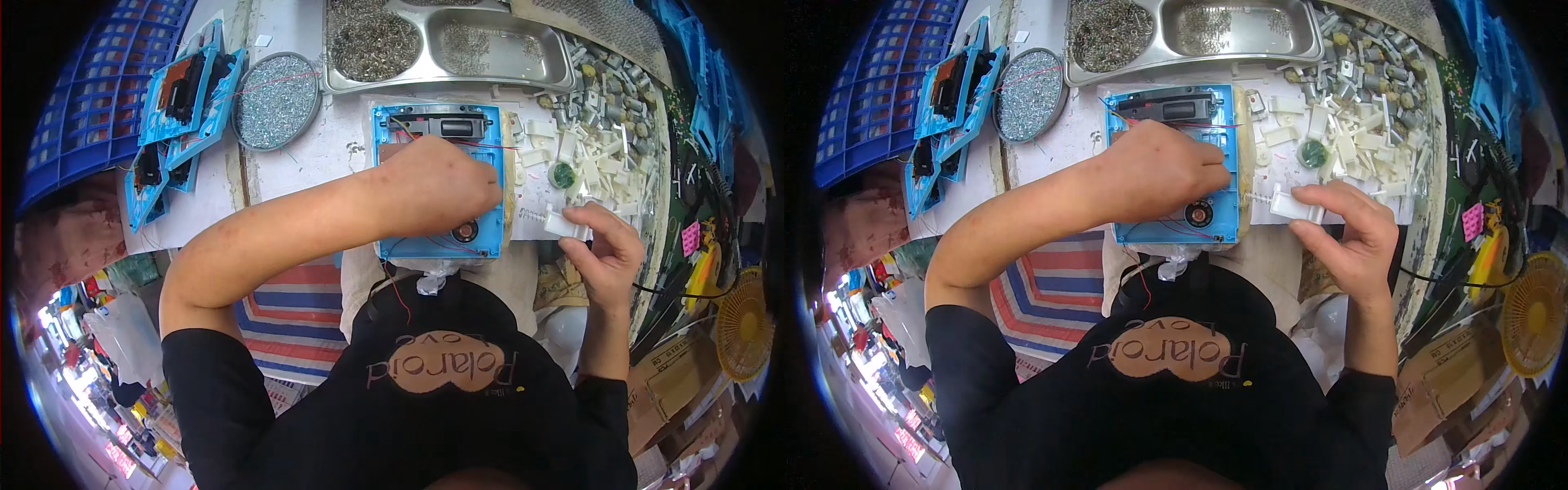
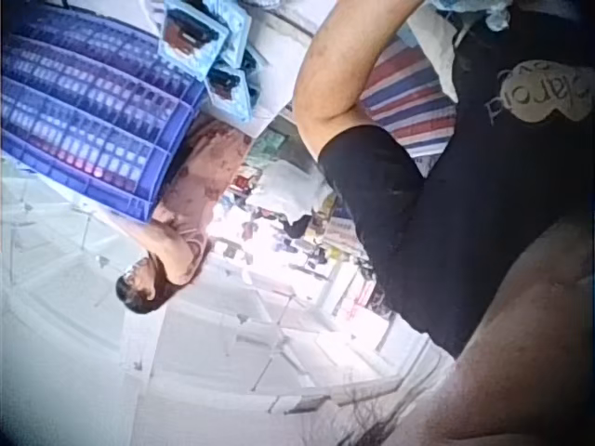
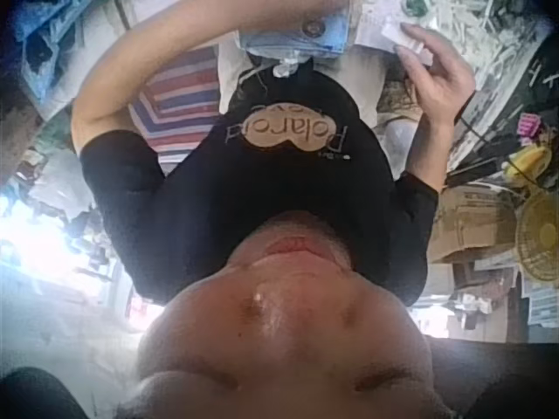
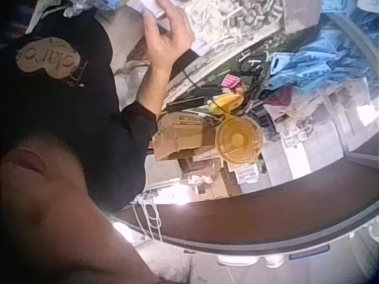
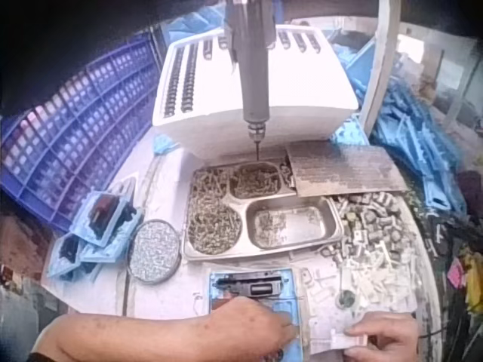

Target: Assembling and soldering components of a blue electronic device.

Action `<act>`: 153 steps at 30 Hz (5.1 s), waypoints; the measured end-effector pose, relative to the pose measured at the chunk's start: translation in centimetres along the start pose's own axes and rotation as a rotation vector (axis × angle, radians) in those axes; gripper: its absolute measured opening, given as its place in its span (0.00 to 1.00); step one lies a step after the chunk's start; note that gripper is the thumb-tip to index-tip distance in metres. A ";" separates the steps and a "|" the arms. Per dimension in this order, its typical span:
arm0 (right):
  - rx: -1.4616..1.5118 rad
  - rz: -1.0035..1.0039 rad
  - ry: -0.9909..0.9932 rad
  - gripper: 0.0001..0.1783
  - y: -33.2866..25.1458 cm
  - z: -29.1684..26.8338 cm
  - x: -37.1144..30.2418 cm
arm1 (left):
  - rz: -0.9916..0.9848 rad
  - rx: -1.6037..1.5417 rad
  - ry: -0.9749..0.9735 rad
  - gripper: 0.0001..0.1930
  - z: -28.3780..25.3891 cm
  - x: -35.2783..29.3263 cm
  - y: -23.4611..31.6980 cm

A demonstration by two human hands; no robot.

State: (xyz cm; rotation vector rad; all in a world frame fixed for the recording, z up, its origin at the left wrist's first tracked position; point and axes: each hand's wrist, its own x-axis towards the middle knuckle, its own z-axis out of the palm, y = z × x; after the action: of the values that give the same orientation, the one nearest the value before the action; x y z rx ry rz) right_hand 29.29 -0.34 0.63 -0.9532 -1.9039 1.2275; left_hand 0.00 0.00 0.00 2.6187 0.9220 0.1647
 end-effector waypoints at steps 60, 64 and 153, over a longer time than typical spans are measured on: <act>-0.549 -0.346 -0.290 0.21 -0.3 5.7 5.7 | -0.509 -0.521 0.685 0.05 2.5 -3.6 2.0; -0.522 -0.348 -0.221 0.22 -0.7 4.7 4.9 | -0.262 -0.342 0.539 0.09 3.1 -4.8 1.5; -0.426 0.050 0.425 0.09 0.8 -9.1 4.6 | -0.640 -0.288 1.172 0.18 2.7 -10.2 1.5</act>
State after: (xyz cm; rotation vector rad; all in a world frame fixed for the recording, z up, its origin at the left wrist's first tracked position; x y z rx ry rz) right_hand 34.73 7.83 3.58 -1.3649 -1.8250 0.5812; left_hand -6.49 -8.31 -1.84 1.6727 1.8179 1.5849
